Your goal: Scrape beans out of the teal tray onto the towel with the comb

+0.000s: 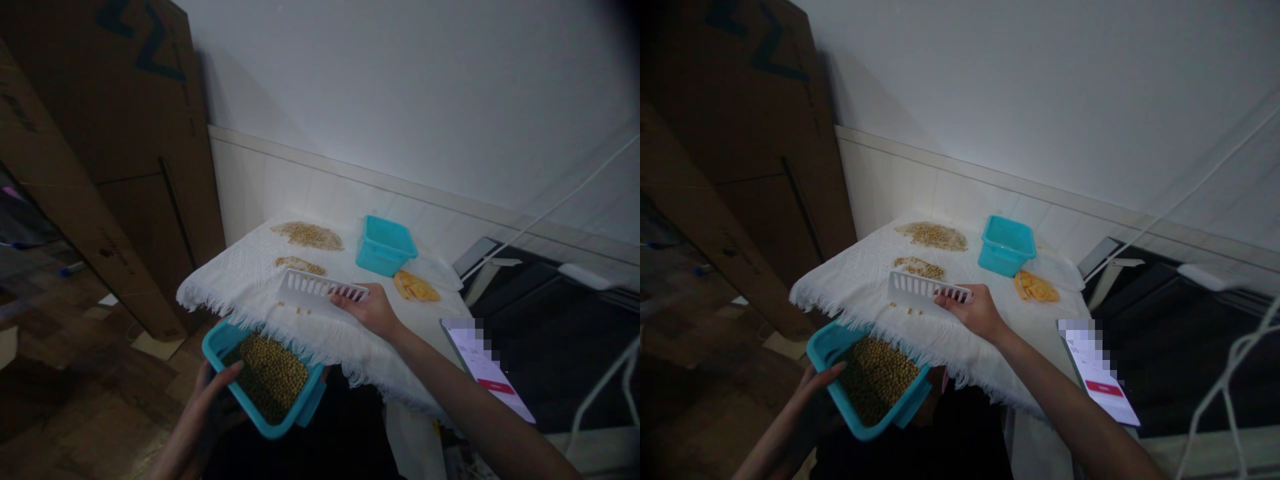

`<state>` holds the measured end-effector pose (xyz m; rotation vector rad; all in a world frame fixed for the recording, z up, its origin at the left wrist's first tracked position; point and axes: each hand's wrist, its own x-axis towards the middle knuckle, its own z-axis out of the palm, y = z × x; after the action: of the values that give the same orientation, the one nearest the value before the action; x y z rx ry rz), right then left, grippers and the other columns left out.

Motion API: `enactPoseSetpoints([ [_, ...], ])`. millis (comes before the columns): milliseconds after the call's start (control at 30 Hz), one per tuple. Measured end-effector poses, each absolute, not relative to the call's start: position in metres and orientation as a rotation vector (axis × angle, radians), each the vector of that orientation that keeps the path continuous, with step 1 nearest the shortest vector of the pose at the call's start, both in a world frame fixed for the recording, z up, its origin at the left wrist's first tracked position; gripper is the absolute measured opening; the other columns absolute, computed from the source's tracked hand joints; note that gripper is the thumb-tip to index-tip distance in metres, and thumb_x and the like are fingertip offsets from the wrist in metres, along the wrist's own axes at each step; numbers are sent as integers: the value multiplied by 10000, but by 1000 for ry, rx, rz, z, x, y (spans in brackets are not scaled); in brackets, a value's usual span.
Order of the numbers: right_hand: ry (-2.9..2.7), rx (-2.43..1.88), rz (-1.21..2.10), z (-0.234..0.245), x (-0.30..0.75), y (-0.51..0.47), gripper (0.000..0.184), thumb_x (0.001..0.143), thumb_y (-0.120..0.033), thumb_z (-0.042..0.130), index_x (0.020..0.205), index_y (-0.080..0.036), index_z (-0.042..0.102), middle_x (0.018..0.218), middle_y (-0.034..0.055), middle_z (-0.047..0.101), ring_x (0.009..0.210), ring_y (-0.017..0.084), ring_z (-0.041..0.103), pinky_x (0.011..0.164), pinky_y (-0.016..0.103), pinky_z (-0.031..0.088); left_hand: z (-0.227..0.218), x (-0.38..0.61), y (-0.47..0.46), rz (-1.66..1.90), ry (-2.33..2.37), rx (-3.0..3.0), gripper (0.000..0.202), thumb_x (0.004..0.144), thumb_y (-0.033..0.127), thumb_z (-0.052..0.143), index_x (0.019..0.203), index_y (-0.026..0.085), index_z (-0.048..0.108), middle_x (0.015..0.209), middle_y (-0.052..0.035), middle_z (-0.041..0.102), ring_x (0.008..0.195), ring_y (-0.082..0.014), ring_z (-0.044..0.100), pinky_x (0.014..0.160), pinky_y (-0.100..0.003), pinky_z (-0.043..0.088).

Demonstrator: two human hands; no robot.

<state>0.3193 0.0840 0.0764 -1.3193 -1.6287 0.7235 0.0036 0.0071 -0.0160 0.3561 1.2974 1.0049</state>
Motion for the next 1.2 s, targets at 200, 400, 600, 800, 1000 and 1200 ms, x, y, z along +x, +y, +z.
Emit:
enactPoseSetpoints([
  [200,-1685,-1265,763,79,315,76,501,785,-701,921,887,-210,943,765,87,860,618,242,757,565,313,574,-4,6,5,994,1297,317,1143,731,327,1049,1708,370,457,1331,-163,817,1035,-383,874,882,-525,723],
  [400,-1630,-1294,727,77,317,76,529,762,-732,924,860,-212,933,737,79,842,623,255,756,555,322,577,0,8,4,1002,1314,339,1010,731,367,1046,1607,394,544,1473,-153,756,1132,-388,852,918,-537,723],
  [600,-1598,-1369,666,78,316,63,492,822,-676,894,777,-186,887,676,67,781,581,219,677,517,301,515,-7,10,2,1003,1301,363,1010,785,450,1002,1649,409,480,1506,-162,729,1157,-400,840,927,-561,727],
  [800,-1509,-1385,669,76,303,53,472,819,-671,859,786,-201,889,725,91,816,628,253,723,536,329,559,-5,9,1,997,1284,393,1070,761,508,1011,1674,421,460,1526,-154,719,1126,-390,846,921,-535,723],
  [1000,-1465,-1391,670,72,301,53,466,805,-657,865,730,-197,859,694,94,803,604,249,711,513,325,536,0,10,0,1009,1275,404,1131,714,437,1032,1684,398,450,1477,-151,753,1133,-402,850,868,-504,729],
  [1200,-1398,-1347,732,70,315,77,546,687,-721,959,799,-192,879,807,115,861,695,283,765,609,366,600,0,9,-3,1000,1249,407,1052,768,547,1001,1671,405,480,1505,-154,744,1192,-409,837,929,-516,716],
])
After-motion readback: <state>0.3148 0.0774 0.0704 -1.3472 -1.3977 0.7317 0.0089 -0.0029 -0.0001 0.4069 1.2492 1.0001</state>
